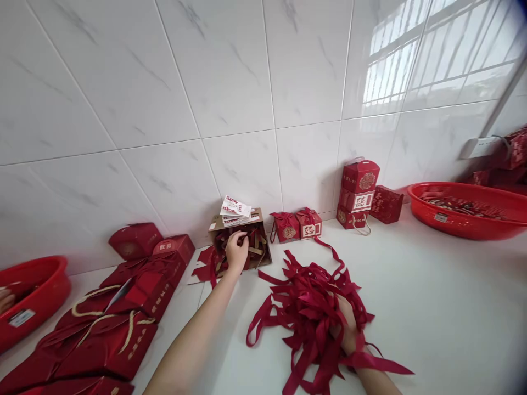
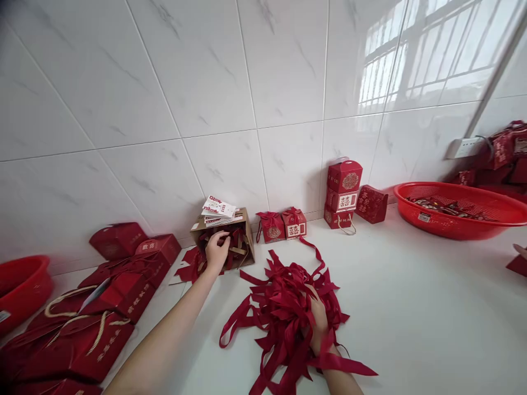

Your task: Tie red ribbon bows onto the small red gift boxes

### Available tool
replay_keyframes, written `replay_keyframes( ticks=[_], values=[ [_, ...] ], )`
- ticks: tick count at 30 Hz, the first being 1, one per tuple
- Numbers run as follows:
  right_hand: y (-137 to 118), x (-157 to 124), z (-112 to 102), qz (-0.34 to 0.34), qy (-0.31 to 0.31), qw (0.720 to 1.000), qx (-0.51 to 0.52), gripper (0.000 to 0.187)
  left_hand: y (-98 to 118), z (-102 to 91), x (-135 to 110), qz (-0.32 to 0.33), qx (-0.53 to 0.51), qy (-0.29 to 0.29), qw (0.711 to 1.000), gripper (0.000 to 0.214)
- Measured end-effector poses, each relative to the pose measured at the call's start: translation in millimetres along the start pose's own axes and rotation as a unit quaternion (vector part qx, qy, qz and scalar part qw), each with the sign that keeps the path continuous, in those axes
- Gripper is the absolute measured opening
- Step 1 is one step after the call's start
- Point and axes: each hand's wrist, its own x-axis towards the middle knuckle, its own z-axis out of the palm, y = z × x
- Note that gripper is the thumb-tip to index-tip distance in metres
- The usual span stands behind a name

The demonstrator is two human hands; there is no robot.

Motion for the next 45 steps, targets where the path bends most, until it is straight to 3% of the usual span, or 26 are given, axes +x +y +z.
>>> replay_keyframes(
  ticks=[5,10,14,17,20,23,26,29,33,39,42,45],
  values=[
    [-3.7,-2.6,-4.2,-0.025,-0.033,0.999,0.0,0.023,-40.0,-63.9,-67.8,0.016,0.102,-0.026,0.994,0.028],
    [4.2,-5.3,-5.8,-0.051,-0.022,0.998,-0.029,0.021,-76.6,-112.3,-137.0,-0.002,0.191,-0.127,0.973,0.034],
    [5.4,-8.2,-6.8,-0.051,-0.011,0.998,-0.045,0.017,-73.7,-142.5,-196.5,0.024,0.213,-0.2,0.956,0.035],
    [7.1,-11.1,-6.7,-0.047,-0.009,0.997,-0.057,0.014,-63.8,-160.3,-220.6,0.031,0.217,-0.224,0.95,0.039],
    [11.5,-13.8,-6.3,-0.046,-0.01,0.997,-0.064,0.014,-58.7,-167.4,-212.4,0.026,0.218,-0.226,0.949,0.048],
    [15.5,-16.5,-7.0,-0.045,-0.007,0.997,-0.065,0.017,-58.8,-161.0,-188.8,0.036,0.209,-0.245,0.946,0.061],
    [15.6,-20.1,-9.2,-0.046,-0.001,0.997,-0.066,0.021,-58.9,-148.7,-176.2,0.04,0.195,-0.281,0.939,0.055],
    [12.5,-24.5,-12.0,-0.051,0.003,0.996,-0.075,0.018,-54.9,-143.6,-185.8,0.033,0.19,-0.306,0.932,0.05],
    [10.3,-27.8,-14.2,-0.053,0.005,0.995,-0.087,0.015,-40.5,-160.1,-227.7,0.038,0.188,-0.323,0.927,0.054],
    [13.7,-29.4,-14.6,-0.05,-0.004,0.993,-0.109,0.017,-16.9,-197.3,-327.0,0.045,0.172,-0.351,0.919,0.058],
    [12.9,-31.5,-14.8,-0.051,-0.009,0.99,-0.131,0.019,-12.5,-201.8,-369.7,0.108,0.144,-0.355,0.918,0.055],
    [8.7,-32.9,-13.9,-0.058,-0.024,0.985,-0.158,0.02,-5.7,-199.3,-390.2,0.214,0.086,-0.399,0.887,0.062]
  ],
)
